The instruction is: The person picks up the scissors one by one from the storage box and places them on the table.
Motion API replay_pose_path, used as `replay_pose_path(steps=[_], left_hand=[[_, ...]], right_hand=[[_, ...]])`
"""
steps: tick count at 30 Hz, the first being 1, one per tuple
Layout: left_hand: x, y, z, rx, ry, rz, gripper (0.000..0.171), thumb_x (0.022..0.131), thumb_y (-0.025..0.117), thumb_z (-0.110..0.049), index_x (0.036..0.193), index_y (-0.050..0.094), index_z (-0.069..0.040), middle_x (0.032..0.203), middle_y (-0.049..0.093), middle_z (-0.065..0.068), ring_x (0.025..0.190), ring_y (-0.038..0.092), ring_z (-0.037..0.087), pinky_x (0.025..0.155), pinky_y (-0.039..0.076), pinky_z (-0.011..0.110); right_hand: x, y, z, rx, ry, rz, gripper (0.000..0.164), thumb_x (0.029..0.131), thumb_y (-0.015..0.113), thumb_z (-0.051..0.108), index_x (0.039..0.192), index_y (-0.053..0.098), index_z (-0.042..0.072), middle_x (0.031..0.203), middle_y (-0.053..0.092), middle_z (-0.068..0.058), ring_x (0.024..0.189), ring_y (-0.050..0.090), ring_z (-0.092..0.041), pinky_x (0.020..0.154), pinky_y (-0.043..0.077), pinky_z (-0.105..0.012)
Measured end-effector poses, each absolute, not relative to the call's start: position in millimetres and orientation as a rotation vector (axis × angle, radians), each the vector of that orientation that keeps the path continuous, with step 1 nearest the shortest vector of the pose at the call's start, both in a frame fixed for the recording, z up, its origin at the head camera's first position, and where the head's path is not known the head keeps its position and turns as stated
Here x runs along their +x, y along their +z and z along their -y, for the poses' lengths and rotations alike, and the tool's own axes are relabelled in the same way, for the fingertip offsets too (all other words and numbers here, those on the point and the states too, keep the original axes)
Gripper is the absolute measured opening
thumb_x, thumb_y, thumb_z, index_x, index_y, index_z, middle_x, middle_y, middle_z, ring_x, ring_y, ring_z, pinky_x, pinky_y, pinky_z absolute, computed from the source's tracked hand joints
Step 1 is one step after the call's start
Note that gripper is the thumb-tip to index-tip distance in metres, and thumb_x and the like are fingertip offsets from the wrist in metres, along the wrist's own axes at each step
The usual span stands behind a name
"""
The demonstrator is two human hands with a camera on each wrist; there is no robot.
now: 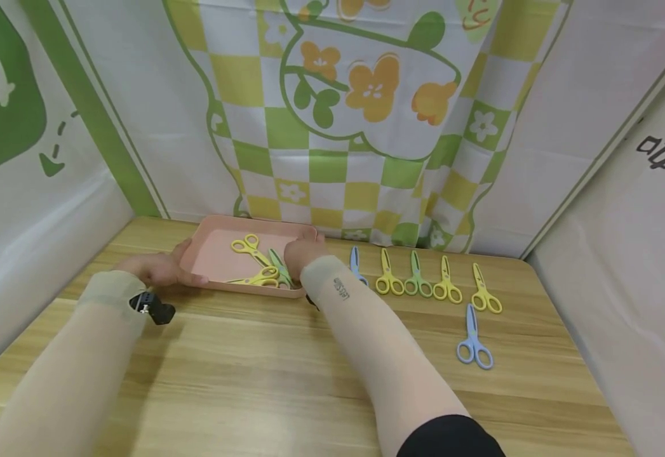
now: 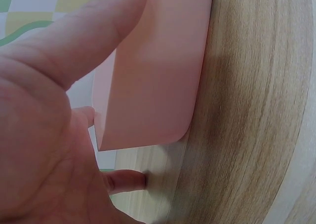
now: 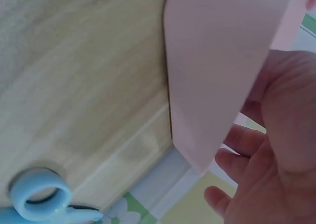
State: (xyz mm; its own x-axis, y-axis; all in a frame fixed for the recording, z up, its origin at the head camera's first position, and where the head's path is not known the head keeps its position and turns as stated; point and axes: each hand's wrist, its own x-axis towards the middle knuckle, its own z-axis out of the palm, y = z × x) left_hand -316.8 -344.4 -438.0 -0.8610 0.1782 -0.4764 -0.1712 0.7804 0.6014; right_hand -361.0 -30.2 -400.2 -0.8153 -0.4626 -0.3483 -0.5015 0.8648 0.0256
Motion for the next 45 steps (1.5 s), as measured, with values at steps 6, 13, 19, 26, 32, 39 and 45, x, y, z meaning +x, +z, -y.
replay_pose_path(steps=[6, 13, 19, 26, 32, 39, 45], left_hand=[[-315, -437, 342, -0.003, 0.928, -2.430, 0.140, 0.077, 0.078, -0.061, 0.153, -0.026, -0.007, 0.159, -0.014, 0.031, 0.145, -0.004, 0.048, 0.115, 0.003, 0.060], [-314, -435, 341, 0.001, 0.901, -2.446, 0.142, 0.075, 0.079, -0.062, 0.153, -0.025, -0.005, 0.159, -0.014, 0.032, 0.144, -0.003, 0.049, 0.114, 0.003, 0.060], [-312, -432, 340, 0.001, 0.911, -2.442, 0.143, 0.073, 0.079, -0.064, 0.153, -0.024, -0.006, 0.159, -0.011, 0.032, 0.144, -0.003, 0.050, 0.114, 0.003, 0.061], [-314, -434, 342, -0.009, 0.864, -2.460, 0.142, 0.075, 0.078, -0.064, 0.152, -0.025, -0.004, 0.158, -0.013, 0.033, 0.143, -0.003, 0.053, 0.113, 0.001, 0.064], [-316, -437, 342, -0.014, 0.886, -2.435, 0.144, 0.073, 0.079, -0.064, 0.152, -0.026, -0.005, 0.158, -0.017, 0.031, 0.143, -0.006, 0.052, 0.112, -0.001, 0.064], [-318, -438, 342, 0.013, 0.924, -2.447, 0.149, 0.069, 0.081, -0.065, 0.152, -0.026, -0.004, 0.158, -0.015, 0.033, 0.142, -0.003, 0.054, 0.112, 0.000, 0.065], [-318, -440, 343, 0.001, 0.929, -2.434, 0.143, 0.075, 0.080, -0.060, 0.152, -0.027, -0.005, 0.157, -0.015, 0.034, 0.143, -0.007, 0.053, 0.112, -0.001, 0.064]], right_hand=[[-361, -404, 29, -0.738, 0.183, -2.799, 0.011, 0.090, 0.063, 0.005, 0.085, 0.068, 0.014, 0.156, 0.039, -0.009, 0.148, 0.015, -0.032, 0.116, 0.010, -0.054], [-364, -404, 26, -0.762, 0.263, -2.913, 0.014, 0.080, 0.080, 0.029, 0.079, 0.070, 0.020, 0.159, 0.032, -0.006, 0.150, 0.001, -0.031, 0.115, 0.004, -0.060], [-368, -405, 16, -0.728, 0.103, -2.965, 0.020, 0.084, 0.065, 0.013, 0.065, 0.065, 0.019, 0.157, 0.037, 0.000, 0.151, 0.003, -0.027, 0.115, 0.005, -0.060], [-363, -402, 6, -0.666, -0.210, -2.965, 0.020, 0.082, 0.061, 0.009, 0.062, 0.063, 0.012, 0.156, 0.040, -0.003, 0.150, 0.007, -0.029, 0.114, 0.006, -0.063], [-353, -399, -9, -0.710, -0.290, -2.992, 0.022, 0.082, 0.065, 0.012, 0.059, 0.063, 0.013, 0.151, 0.046, -0.003, 0.148, 0.015, -0.031, 0.109, 0.014, -0.065], [-339, -395, -37, -0.720, -0.379, -3.007, 0.016, 0.076, 0.068, 0.012, 0.060, 0.069, 0.016, 0.151, 0.046, 0.002, 0.146, 0.021, -0.033, 0.106, 0.016, -0.064], [-327, -393, -65, -0.743, -0.386, -3.015, 0.022, 0.077, 0.067, 0.015, 0.056, 0.066, 0.021, 0.149, 0.048, -0.011, 0.146, 0.021, -0.036, 0.107, 0.015, -0.066]])
